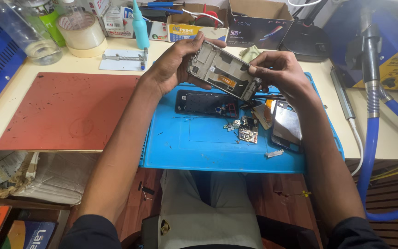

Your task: The person assembles internal components of a mobile phone by applying adhesive to the chassis, positioning a ribbon cable, and securing a circuit board into place.

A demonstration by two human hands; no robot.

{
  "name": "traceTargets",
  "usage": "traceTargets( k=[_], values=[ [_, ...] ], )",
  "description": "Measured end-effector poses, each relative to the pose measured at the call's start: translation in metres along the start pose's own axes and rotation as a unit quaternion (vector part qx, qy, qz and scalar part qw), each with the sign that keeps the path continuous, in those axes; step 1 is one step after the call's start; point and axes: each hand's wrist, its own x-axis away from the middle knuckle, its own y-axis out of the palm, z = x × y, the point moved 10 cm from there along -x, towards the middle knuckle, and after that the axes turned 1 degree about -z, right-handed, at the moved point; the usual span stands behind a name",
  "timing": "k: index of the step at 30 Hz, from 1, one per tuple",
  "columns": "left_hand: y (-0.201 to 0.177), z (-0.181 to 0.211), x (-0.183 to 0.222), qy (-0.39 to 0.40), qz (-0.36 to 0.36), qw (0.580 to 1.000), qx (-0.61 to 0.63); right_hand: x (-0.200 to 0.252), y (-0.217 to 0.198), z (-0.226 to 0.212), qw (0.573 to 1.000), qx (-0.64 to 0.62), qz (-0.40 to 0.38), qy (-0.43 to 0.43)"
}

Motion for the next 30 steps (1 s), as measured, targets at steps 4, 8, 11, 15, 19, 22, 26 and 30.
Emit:
traceTargets(
  k=[4, 8, 11, 15, 19, 22, 26, 30],
  values=[
    [0.000, 0.000, 0.001, -0.006, 0.002, 1.000, 0.011, 0.002, 0.004, 0.003, 0.998, 0.014, 0.013, 0.065],
    [-0.004, -0.009, -0.004, -0.018, 0.011, 0.998, 0.066, 0.004, 0.006, 0.016, 0.992, -0.004, 0.007, 0.122],
    [-0.012, -0.015, -0.006, -0.032, 0.039, 0.993, 0.103, 0.005, 0.006, 0.024, 0.989, -0.021, 0.001, 0.143],
    [-0.012, -0.017, -0.005, -0.042, 0.048, 0.991, 0.119, 0.004, 0.007, 0.029, 0.989, -0.041, -0.009, 0.144],
    [-0.012, -0.016, -0.004, -0.042, 0.053, 0.990, 0.122, 0.004, 0.008, 0.033, 0.987, -0.054, -0.019, 0.148],
    [-0.012, -0.016, -0.004, -0.048, 0.057, 0.990, 0.119, 0.004, 0.008, 0.036, 0.986, -0.058, -0.021, 0.154],
    [-0.010, -0.016, -0.004, -0.046, 0.052, 0.991, 0.114, 0.004, 0.009, 0.038, 0.985, -0.061, -0.026, 0.159],
    [-0.013, -0.017, -0.005, -0.040, 0.057, 0.993, 0.094, 0.006, 0.008, 0.040, 0.984, -0.054, -0.020, 0.166]
  ],
)
